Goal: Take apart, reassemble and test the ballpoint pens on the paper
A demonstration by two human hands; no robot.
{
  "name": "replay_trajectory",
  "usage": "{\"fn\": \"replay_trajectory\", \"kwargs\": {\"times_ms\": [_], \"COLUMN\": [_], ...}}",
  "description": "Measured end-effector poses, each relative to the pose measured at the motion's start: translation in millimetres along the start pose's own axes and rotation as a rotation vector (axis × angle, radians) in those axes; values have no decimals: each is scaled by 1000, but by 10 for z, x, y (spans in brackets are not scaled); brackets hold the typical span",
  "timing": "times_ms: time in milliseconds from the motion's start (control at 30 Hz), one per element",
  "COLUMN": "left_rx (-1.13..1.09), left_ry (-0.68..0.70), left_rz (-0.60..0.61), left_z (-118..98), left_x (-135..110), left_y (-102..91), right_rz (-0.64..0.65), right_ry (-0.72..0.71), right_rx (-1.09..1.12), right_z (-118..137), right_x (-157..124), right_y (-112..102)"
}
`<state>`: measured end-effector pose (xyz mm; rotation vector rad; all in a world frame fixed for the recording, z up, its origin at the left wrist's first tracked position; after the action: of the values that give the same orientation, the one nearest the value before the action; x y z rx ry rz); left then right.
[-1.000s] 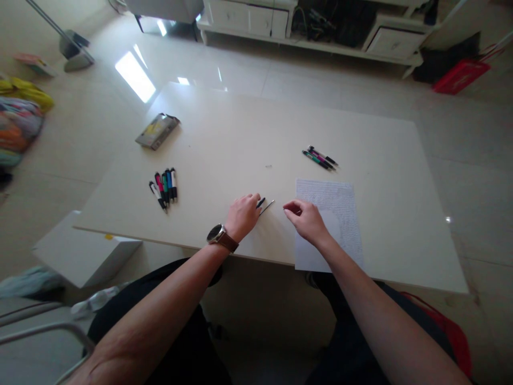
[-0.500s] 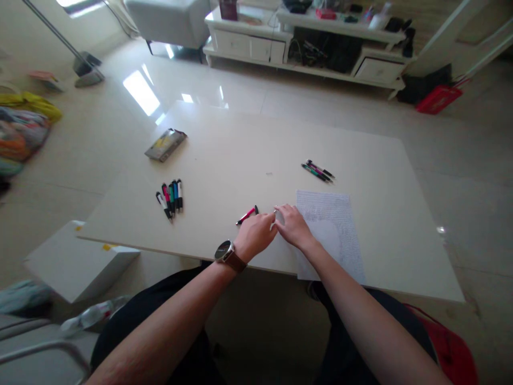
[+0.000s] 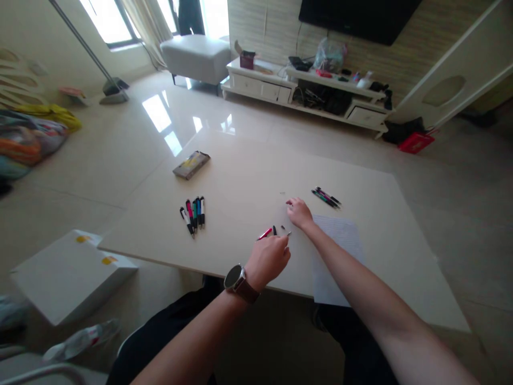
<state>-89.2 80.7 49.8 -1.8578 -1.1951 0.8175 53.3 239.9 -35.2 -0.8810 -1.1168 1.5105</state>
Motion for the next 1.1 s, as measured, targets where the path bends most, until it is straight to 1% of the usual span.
{"fn": "replay_trajectory", "kwargs": {"times_ms": [100,167,233,333,433,567,667,800,867,933,1000,1033,1100], "left_rx": [-11,-13,-11,-8,3,29,52,76,83,90,97,98,97], "left_ry": [5,1,-5,10,41,72,86,61,63,78,93,97,105], "left_rz": [2,21,44,73,138,262,331,414,440,451,461,465,478], "left_z": [15,34,55,62,29,-47,-105,-167,-203,-243,-283,-302,-338], "left_x": [-26,-24,-12,1,-22,-116,-190,-247,-261,-269,-279,-285,-301], "left_y": [-86,-114,-119,-103,-60,42,129,214,235,252,280,303,368], "right_rz": [-13,-12,-1,20,50,119,144,135,107,64,58,79,197], "right_ry": [18,25,23,5,-33,-121,-158,-153,-127,-90,-62,-60,-59], "right_rx": [0,1,2,9,24,59,82,100,102,97,105,117,154], "right_z": [-17,1,32,74,96,106,97,99,100,94,86,87,96], "right_x": [513,741,863,861,672,247,-39,-218,-263,-346,-525,-660,-1025], "right_y": [50,105,168,243,274,276,256,172,66,-102,-305,-403,-542]}}
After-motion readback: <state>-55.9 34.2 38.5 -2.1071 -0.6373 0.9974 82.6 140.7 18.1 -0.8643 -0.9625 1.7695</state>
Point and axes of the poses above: each hand's wrist, its own x-axis towards the middle knuckle, its own y-axis out of the palm, z = x × y, the point moved 4 cm from there along x, towards the middle knuckle, and after that the axes turned 3 degrees about -x, right-handed, at the moved point
